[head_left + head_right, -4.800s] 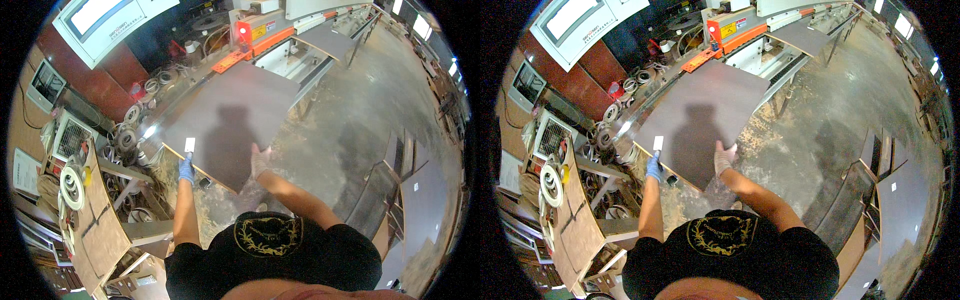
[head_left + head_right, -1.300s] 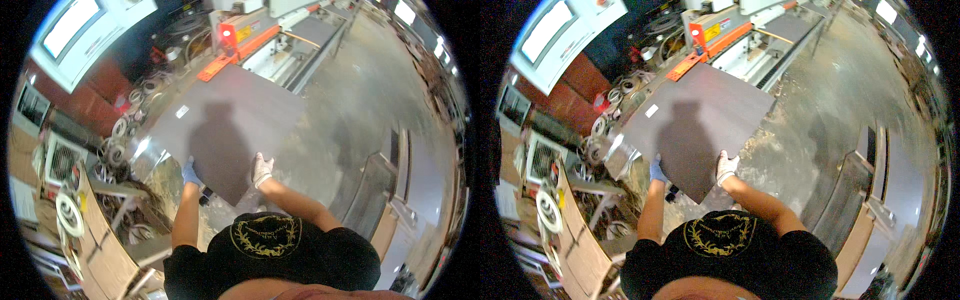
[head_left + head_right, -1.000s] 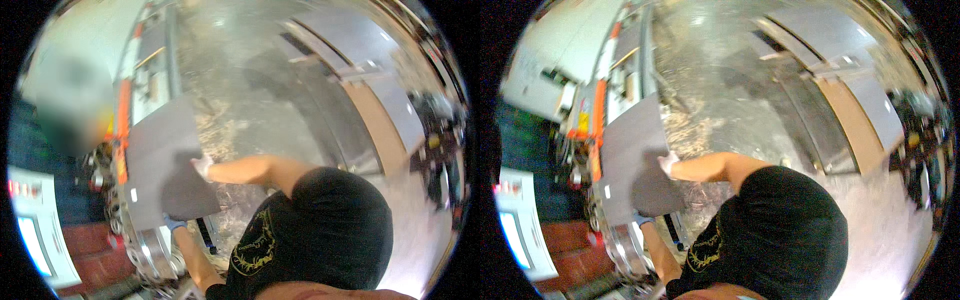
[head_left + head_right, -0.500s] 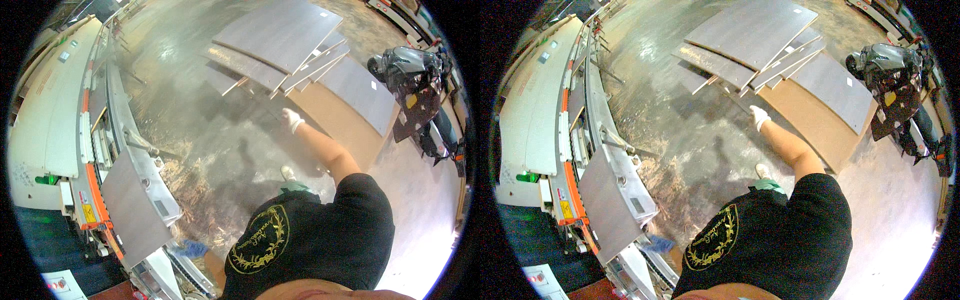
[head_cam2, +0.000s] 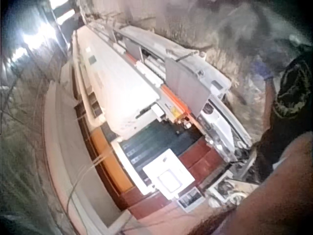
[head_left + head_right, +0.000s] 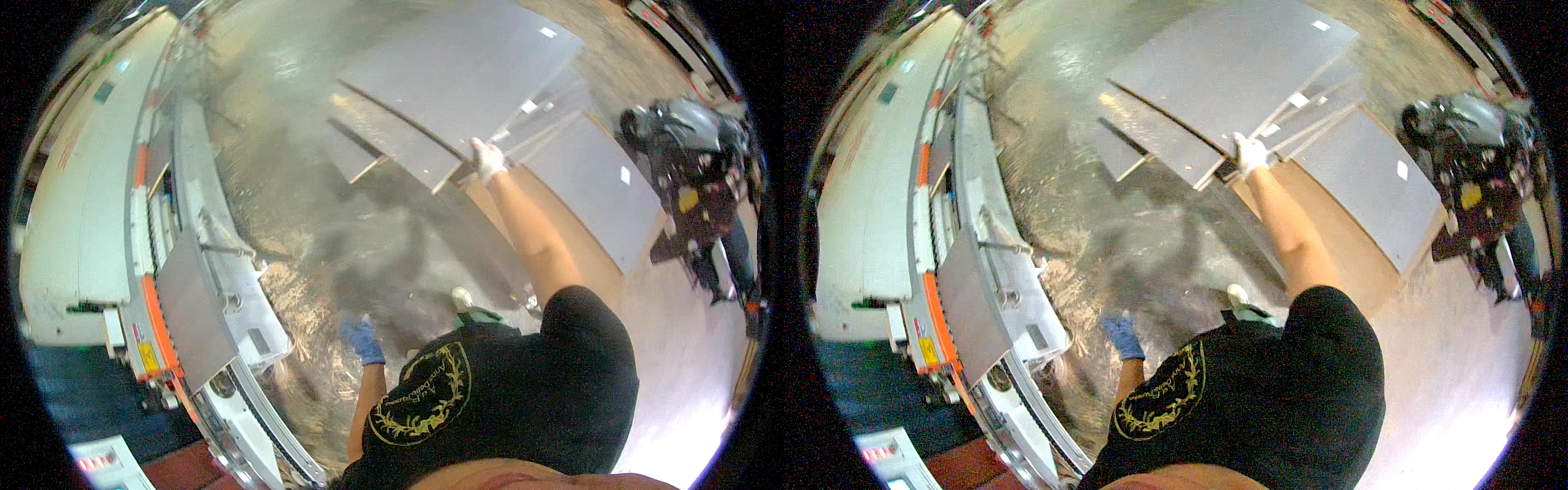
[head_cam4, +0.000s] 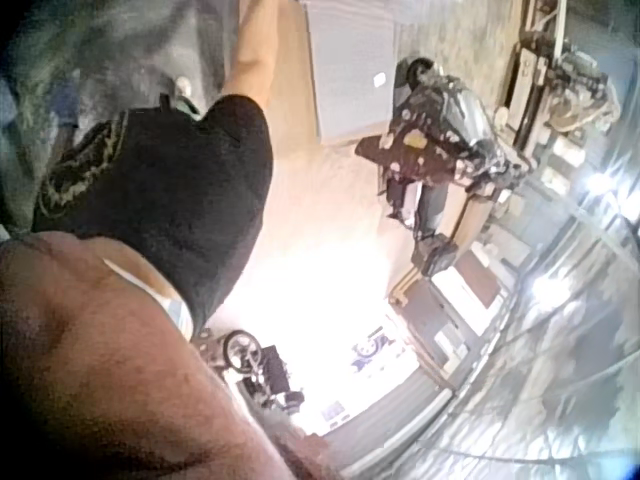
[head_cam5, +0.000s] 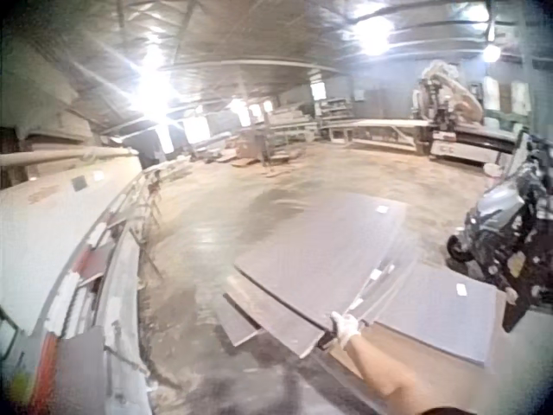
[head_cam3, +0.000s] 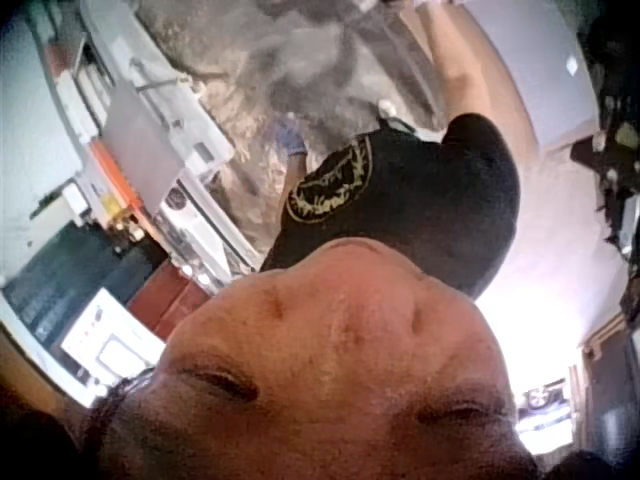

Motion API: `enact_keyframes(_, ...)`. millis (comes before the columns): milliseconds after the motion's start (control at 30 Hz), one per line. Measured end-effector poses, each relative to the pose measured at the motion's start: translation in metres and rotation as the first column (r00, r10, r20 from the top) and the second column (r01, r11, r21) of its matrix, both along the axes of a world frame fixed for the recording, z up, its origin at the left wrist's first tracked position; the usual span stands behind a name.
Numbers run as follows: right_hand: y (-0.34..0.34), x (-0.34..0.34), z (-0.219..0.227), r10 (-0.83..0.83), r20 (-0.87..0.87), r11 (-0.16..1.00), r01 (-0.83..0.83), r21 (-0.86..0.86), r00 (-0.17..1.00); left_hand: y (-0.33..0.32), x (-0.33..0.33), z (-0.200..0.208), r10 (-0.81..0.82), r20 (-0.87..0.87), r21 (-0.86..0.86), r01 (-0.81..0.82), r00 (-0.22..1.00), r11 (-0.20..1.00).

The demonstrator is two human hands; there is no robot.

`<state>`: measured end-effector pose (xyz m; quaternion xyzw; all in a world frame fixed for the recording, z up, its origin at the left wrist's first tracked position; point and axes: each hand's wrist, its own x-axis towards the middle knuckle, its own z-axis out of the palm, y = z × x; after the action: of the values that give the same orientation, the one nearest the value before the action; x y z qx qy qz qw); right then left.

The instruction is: The person repeatedly picks up large flat panels from a machine and stacks them on a nearby table. The person handles the panels by hand, lifting and placing them one at a time in a repetitive sequence.

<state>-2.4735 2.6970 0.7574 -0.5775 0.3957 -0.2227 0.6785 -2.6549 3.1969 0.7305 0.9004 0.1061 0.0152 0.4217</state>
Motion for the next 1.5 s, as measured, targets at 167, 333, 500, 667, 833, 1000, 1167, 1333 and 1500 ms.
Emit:
enact_keyframes(167, -0.024, -0.048, 0.01, 0.333, 0.014, 0.943, -0.333, 0.003, 0.943, -0.055, 0.022, 0.002, -0.179, 0.056, -0.416, 0.186, 0.982, 0.89)
enact_keyframes(333, -0.109, -0.229, -0.007, -0.314, -0.748, 0.894, -0.082, -0.44, 0.584, -0.049, 0.003, 0.004, -0.131, -0.089, -0.557, 0.06, 0.987, 0.829)
enact_keyframes(500, -0.166, -0.412, -0.043, -0.47, -0.84, 0.804, -0.261, -0.535, 0.271, -0.061, 0.004, 0.007, -0.097, -0.597, -0.39, -0.182, 0.796, 0.902)
enact_keyframes(667, -0.176, -0.459, -0.06, -0.497, -0.853, 0.822, -0.226, -0.522, 0.162, -0.055, 0.034, -0.035, -0.157, -0.523, -0.403, -0.08, 0.838, 0.912)
enact_keyframes(833, -0.177, -0.485, -0.064, -0.515, -0.825, 0.762, -0.314, -0.565, 0.235, -0.096, 0.053, -0.014, -0.272, -0.506, -0.304, 0.126, 0.819, 0.944)
enact_keyframes(1000, -0.172, -0.475, -0.051, -0.471, -0.857, 0.747, -0.422, -0.513, 0.208, -0.102, 0.037, -0.025, -0.407, -0.425, -0.362, 0.259, 0.809, 0.895)
enact_keyframes(1167, -0.093, -0.467, -0.05, -0.376, -0.904, 0.76, -0.491, -0.426, 0.202, -0.106, 0.027, -0.082, -0.617, -0.371, -0.239, 0.571, 0.694, 0.785)
enact_keyframes(1333, 0.079, -0.456, -0.038, -0.039, -0.949, 0.804, -0.554, -0.217, 0.314, -0.189, -0.051, -0.123, -0.783, -0.454, -0.449, 0.65, 0.424, 0.613)
enact_keyframes(1500, 0.088, -0.447, 0.017, -0.219, -0.913, 0.733, -0.559, -0.387, 0.345, -0.257, -0.132, -0.182, -0.784, -0.608, -0.553, 0.639, 0.129, 0.534)
